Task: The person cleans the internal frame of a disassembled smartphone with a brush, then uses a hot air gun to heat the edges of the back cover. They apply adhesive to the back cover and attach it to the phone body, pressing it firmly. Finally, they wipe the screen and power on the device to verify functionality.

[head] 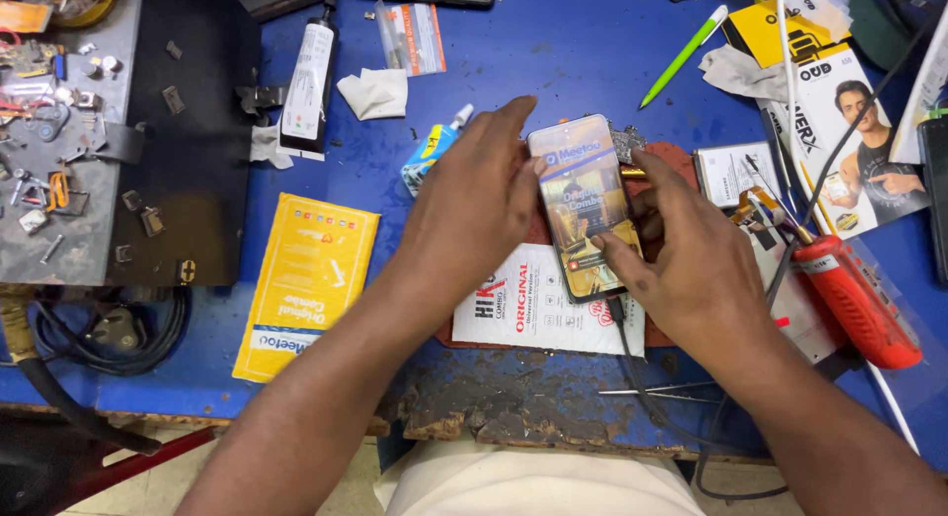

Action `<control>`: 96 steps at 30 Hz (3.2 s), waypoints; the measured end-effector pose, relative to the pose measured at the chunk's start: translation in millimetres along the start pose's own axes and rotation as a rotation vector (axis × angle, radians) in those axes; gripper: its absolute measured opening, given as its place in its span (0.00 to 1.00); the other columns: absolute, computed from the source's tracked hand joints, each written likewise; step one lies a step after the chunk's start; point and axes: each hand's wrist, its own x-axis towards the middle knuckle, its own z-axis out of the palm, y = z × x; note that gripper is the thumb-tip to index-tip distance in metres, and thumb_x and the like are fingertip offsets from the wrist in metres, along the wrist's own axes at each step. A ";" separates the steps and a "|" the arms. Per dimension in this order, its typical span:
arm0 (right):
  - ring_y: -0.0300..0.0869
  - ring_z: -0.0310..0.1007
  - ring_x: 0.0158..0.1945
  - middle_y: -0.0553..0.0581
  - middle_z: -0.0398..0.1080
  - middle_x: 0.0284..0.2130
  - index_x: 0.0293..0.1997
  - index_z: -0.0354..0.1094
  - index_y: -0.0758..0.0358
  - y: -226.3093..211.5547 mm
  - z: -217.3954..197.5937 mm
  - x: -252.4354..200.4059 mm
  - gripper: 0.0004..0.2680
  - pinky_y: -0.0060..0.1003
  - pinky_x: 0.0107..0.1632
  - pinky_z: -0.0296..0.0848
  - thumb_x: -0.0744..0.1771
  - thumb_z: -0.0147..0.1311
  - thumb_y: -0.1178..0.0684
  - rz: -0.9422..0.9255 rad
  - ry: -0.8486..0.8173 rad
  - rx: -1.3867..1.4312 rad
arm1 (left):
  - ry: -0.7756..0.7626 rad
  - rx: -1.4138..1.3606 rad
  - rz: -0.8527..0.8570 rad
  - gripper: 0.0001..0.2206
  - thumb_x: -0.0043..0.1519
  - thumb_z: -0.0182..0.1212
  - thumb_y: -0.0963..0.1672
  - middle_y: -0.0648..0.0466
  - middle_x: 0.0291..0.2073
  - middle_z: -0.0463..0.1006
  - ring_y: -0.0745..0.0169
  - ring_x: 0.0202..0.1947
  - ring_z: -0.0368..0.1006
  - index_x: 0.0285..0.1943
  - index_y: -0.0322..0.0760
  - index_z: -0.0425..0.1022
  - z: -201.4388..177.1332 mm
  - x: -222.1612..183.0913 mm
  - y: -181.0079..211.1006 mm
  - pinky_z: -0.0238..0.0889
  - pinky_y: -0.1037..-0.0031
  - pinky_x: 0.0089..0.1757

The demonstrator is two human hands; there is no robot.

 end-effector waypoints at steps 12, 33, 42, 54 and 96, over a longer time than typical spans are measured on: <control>0.38 0.74 0.55 0.59 0.72 0.53 0.65 0.60 0.73 36.9 16.5 2.6 0.21 0.36 0.60 0.75 0.64 0.58 0.68 0.133 -0.060 1.046 | 0.313 0.468 0.191 0.23 0.67 0.64 0.46 0.41 0.52 0.78 0.44 0.52 0.74 0.67 0.26 0.66 -32.7 8.0 -5.4 0.68 0.58 0.54; 0.43 0.77 0.54 0.66 0.75 0.50 0.64 0.57 0.73 28.5 13.4 -17.7 0.19 0.38 0.55 0.78 0.65 0.55 0.69 0.037 -0.097 1.119 | -0.098 -0.989 -0.166 0.12 0.68 0.62 0.41 0.52 0.42 0.83 0.75 0.42 0.78 0.57 0.26 0.75 -5.1 -17.2 18.3 0.73 0.81 0.43; 0.41 0.75 0.55 0.63 0.73 0.51 0.63 0.57 0.72 37.7 19.3 -17.8 0.18 0.37 0.56 0.76 0.66 0.55 0.68 0.033 -0.151 1.192 | -0.031 -0.942 -0.138 0.11 0.68 0.63 0.41 0.55 0.40 0.81 0.77 0.41 0.74 0.56 0.26 0.77 -6.8 -21.9 24.7 0.71 0.82 0.42; 0.37 0.77 0.43 0.57 0.78 0.42 0.56 0.69 0.74 39.1 20.2 -21.8 0.11 0.31 0.46 0.77 0.68 0.56 0.62 0.090 -0.148 1.006 | -0.025 -1.008 -0.135 0.12 0.67 0.64 0.41 0.54 0.42 0.83 0.75 0.43 0.77 0.58 0.29 0.76 -13.0 -14.8 20.7 0.74 0.79 0.47; 0.34 0.78 0.29 0.56 0.79 0.30 0.45 0.77 0.68 11.0 -26.0 -30.5 0.09 0.28 0.31 0.72 0.63 0.67 0.59 -0.199 0.203 0.344 | 0.029 -1.349 -0.016 0.08 0.66 0.70 0.36 0.45 0.48 0.80 0.62 0.50 0.78 0.52 0.30 0.78 -16.2 -11.7 -9.4 0.73 0.74 0.52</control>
